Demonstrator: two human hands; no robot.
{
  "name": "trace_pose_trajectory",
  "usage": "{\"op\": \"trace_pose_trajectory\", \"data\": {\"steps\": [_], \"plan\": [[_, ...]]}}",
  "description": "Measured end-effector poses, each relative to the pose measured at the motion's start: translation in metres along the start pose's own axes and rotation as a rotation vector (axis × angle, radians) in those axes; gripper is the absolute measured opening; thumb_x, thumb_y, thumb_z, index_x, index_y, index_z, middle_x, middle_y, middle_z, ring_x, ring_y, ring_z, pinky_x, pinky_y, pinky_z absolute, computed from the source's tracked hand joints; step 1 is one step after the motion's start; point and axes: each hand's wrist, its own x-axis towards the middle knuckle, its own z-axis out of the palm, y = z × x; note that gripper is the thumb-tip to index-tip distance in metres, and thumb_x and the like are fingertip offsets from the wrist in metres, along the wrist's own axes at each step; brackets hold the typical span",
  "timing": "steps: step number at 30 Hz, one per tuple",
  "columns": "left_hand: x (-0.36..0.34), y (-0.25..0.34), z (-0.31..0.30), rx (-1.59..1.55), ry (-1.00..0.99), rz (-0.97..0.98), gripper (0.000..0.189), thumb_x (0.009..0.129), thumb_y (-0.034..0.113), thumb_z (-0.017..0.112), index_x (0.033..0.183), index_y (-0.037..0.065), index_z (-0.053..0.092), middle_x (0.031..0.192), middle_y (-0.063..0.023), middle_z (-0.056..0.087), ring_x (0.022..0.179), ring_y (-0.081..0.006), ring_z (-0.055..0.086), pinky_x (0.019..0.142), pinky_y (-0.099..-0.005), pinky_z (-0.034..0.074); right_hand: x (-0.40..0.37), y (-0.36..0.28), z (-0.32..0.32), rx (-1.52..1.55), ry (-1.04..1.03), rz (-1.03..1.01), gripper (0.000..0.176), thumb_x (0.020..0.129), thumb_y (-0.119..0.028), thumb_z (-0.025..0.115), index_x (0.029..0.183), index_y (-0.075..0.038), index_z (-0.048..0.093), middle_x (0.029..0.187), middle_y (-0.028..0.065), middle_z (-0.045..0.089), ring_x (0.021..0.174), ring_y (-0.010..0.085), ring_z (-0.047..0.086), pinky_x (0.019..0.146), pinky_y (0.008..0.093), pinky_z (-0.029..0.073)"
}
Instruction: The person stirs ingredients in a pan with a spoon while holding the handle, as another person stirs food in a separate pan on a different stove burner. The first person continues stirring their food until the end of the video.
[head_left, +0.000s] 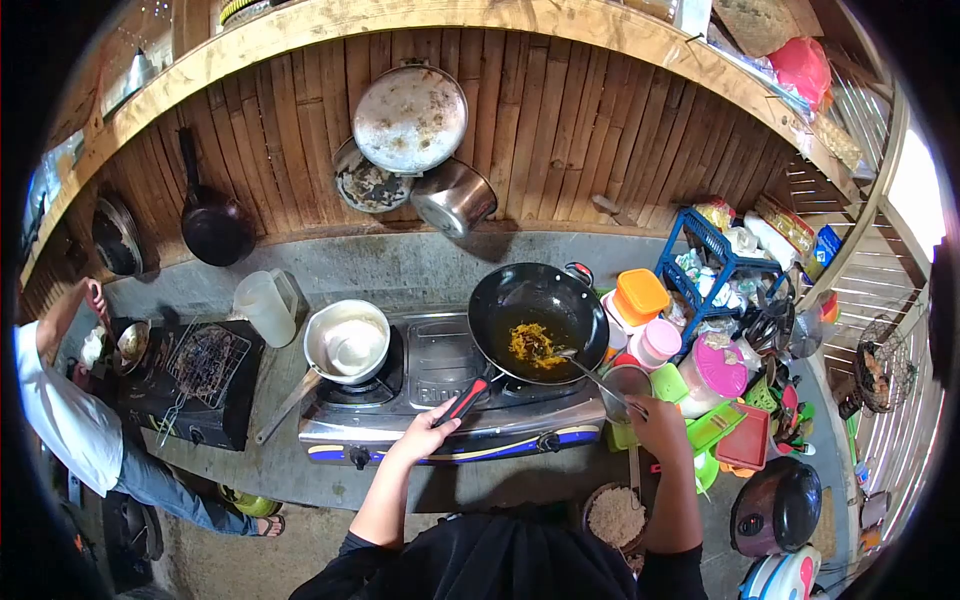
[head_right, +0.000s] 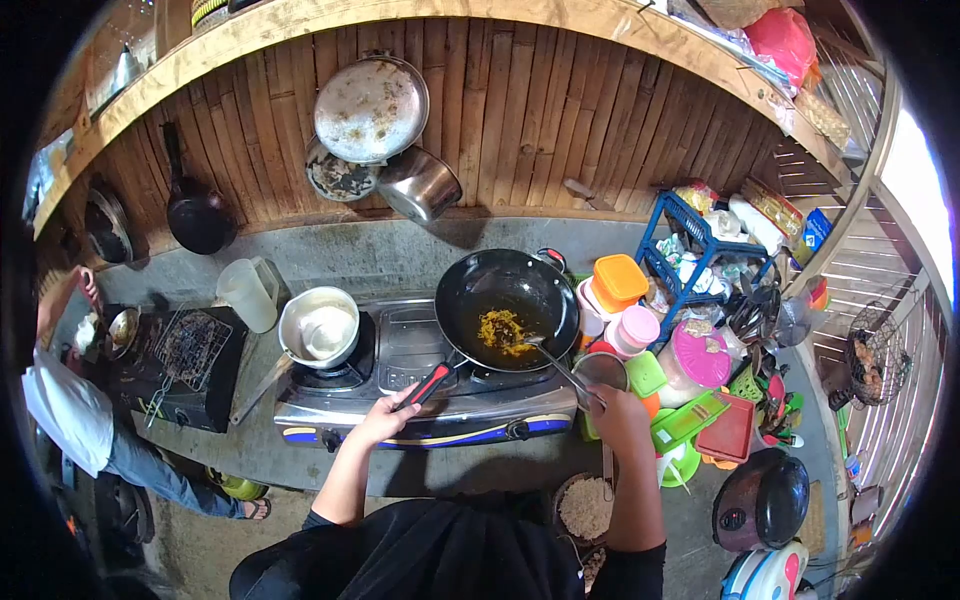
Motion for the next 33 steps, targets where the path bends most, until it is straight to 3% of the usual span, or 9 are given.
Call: {"op": "trace_pose_trajectory", "data": {"steps": [2,7,9,15,21,33], "plan": [[0.001,-0.002,0.0,-0.004,-0.009,0.0,0.049,0.086,0.017,0.061,0.132,0.006,0.045,0.122,-0.0089,0.054,0.112,-0.014,0.047,0.098,-0.0246,0.032,-0.002,0.002,-0.002,-0.008,-0.014,-0.013,0.022,0.077,-0.015,0.062,0.097,-0.009,0.067,0.088,0.0155,0.066,0.08,0.0325,0.063,0.072,0.0381,0.05],[-0.003,0.005,0.002,-0.04,-0.015,-0.011,0.049,0.087,0.015,0.06,0.132,0.005,0.044,0.119,-0.0063,0.056,0.109,-0.0123,0.048,0.097,-0.024,0.032,-0.005,-0.007,-0.015,-0.086,-0.067,-0.029,0.021,0.077,-0.015,0.061,0.097,-0.008,0.067,0.087,0.0158,0.065,0.078,0.0323,0.064,0.07,0.0385,0.05],[-0.004,0.008,0.002,-0.078,-0.021,-0.051,0.049,0.086,0.014,0.06,0.132,0.005,0.044,0.118,-0.0054,0.056,0.108,-0.0118,0.048,0.097,-0.0238,0.032,-0.004,-0.002,-0.019,-0.08,-0.045,-0.134,0.02,0.078,-0.019,0.059,0.094,-0.012,0.067,0.083,0.0145,0.066,0.077,0.0331,0.063,0.069,0.0429,0.05],[-0.002,0.003,0.002,-0.066,-0.021,-0.003,0.049,0.087,0.014,0.06,0.132,0.005,0.045,0.117,-0.0039,0.057,0.107,-0.011,0.048,0.097,-0.0233,0.032,-0.002,-0.018,-0.05,-0.124,-0.174,-0.033,0.022,0.078,-0.019,0.058,0.096,-0.012,0.068,0.087,0.0149,0.066,0.081,0.0331,0.062,0.072,0.0413,0.05],[-0.004,0.007,0.003,-0.037,-0.01,-0.013,0.048,0.087,0.014,0.06,0.131,0.005,0.045,0.119,-0.0041,0.056,0.109,-0.0108,0.047,0.097,-0.0235,0.032,-0.005,-0.015,-0.057,-0.111,-0.158,-0.067,0.026,0.078,-0.021,0.059,0.1,-0.009,0.067,0.078,0.0168,0.065,0.072,0.032,0.063,0.066,0.0384,0.048],[-0.005,0.007,0.003,-0.023,0.0,-0.045,0.049,0.087,0.015,0.061,0.132,0.007,0.045,0.111,0.0001,0.057,0.1,-0.0081,0.048,0.091,-0.0213,0.035,-0.007,-0.007,-0.074,-0.113,-0.08,-0.14,0.024,0.079,-0.016,0.055,0.099,-0.008,0.066,0.082,0.0199,0.063,0.075,0.0366,0.061,0.068,0.0413,0.049]]}}
